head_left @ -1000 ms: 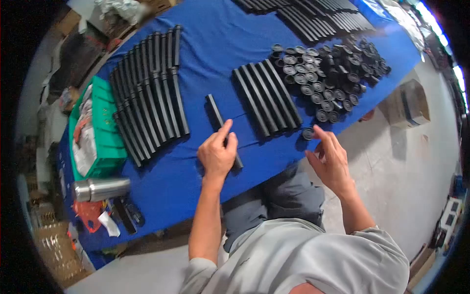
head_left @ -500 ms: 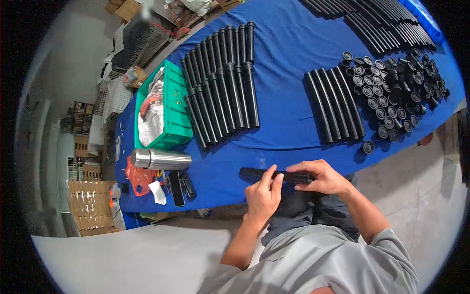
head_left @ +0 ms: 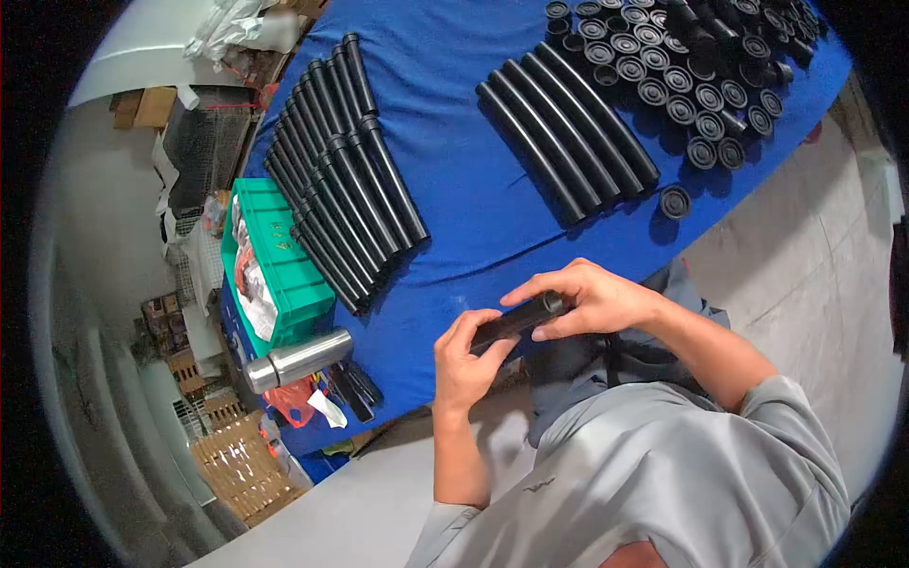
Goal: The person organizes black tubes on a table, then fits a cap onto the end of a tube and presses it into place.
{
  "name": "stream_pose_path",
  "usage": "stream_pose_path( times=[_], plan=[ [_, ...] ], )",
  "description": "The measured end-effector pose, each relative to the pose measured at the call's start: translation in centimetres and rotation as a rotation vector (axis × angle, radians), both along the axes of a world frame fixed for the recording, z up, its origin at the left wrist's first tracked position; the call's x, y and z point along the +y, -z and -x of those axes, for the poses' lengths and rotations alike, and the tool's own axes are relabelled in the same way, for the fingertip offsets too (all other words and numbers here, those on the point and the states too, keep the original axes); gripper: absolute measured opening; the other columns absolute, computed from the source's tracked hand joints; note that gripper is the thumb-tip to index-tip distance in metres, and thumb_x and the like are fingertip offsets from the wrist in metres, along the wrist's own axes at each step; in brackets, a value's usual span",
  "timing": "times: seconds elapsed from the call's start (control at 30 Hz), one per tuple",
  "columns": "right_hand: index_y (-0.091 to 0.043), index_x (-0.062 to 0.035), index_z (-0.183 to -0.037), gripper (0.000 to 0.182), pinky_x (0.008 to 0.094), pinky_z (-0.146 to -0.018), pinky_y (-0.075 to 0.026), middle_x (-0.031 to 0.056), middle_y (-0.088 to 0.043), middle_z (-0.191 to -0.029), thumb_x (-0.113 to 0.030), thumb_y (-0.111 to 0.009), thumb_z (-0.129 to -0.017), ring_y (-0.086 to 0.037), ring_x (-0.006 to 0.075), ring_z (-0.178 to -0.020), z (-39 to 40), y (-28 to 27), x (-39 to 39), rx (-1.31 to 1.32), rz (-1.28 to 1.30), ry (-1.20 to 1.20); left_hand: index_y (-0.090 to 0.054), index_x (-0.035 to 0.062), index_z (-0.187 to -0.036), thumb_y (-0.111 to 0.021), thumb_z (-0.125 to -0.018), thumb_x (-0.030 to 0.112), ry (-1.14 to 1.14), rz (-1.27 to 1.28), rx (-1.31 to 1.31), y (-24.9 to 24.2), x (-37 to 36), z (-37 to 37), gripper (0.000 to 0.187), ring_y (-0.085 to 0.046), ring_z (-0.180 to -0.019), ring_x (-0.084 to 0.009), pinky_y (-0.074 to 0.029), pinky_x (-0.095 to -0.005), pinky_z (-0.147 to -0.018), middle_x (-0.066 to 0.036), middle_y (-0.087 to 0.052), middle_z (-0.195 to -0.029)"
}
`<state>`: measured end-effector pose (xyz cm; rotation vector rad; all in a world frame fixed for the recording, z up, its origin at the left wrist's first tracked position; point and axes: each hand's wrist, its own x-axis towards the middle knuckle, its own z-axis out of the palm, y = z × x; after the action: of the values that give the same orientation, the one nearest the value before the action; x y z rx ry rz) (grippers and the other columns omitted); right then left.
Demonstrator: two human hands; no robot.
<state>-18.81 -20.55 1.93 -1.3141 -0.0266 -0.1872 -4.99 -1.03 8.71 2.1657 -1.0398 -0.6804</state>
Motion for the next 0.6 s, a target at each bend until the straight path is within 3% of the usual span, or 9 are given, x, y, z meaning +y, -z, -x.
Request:
stream_pose_path(
  times=[0.1, 0.3, 0.5, 0.6],
  plan=[
    [-0.067, -0.0078, -0.132, 0.047, 0.0278, -0.066, -0.052, 0.0050, -0.074, -0.090, -0.015, -0.079, -0.087, -0.063, 0.0069, -0.072, 0.0, 0.2, -0.1, 0.004, -0.010, -0.032, -0.071, -0.0003, -0.108, -0.080, -0.076, 0.000, 0.087, 0.009, 0.040, -1.0, -0.2, -0.6, 0.034, -0.067, -0.099, -0.0190, -0.052, -0.0313, -0.089, -0.011, -0.071, -0.106],
    [-0.067, -0.0069, -0.131, 0.044, 0.0271, -0.066, -0.051, 0.0028, -0.072, -0.088, -0.013, -0.078, -0.089, -0.060, 0.0060, -0.072, 0.0, 0.0, -0.2, -0.006, -0.114, -0.044, -0.069, -0.0025, -0.122, -0.078, -0.088, 0.017, 0.193, -0.046, 0.216, -1.0, 0.7, -2.4, 0.040, -0.064, -0.108, -0.0210, -0.049, -0.0341, -0.096, -0.011, -0.069, -0.111],
    [-0.067, -0.0041, -0.130, 0.041, 0.0247, -0.072, -0.051, 0.0005, -0.071, -0.092, -0.015, -0.078, -0.091, -0.060, 0.0046, -0.080, 0.2, -0.5, -0.7, 0.059, -0.209, -0.058, -0.067, -0.0011, -0.126, -0.080, -0.088, 0.016, -0.018, -0.017, 0.399, -0.2, 0.9, -2.4, 0.044, -0.068, -0.106, -0.0212, -0.050, -0.0332, -0.096, -0.012, -0.071, -0.110],
    [-0.066, -0.0026, -0.130, 0.043, 0.0246, -0.075, -0.052, 0.0000, -0.071, -0.093, -0.017, -0.079, -0.091, -0.060, 0.0047, -0.083, 0.2, -0.6, -0.7, 0.079, -0.249, -0.073, -0.068, -0.0029, -0.120, -0.082, -0.085, 0.011, 0.071, 0.020, 0.231, 0.1, 0.1, -1.7, 0.041, -0.067, -0.101, -0.0180, -0.051, -0.0315, -0.092, -0.010, -0.072, -0.106]
  ],
)
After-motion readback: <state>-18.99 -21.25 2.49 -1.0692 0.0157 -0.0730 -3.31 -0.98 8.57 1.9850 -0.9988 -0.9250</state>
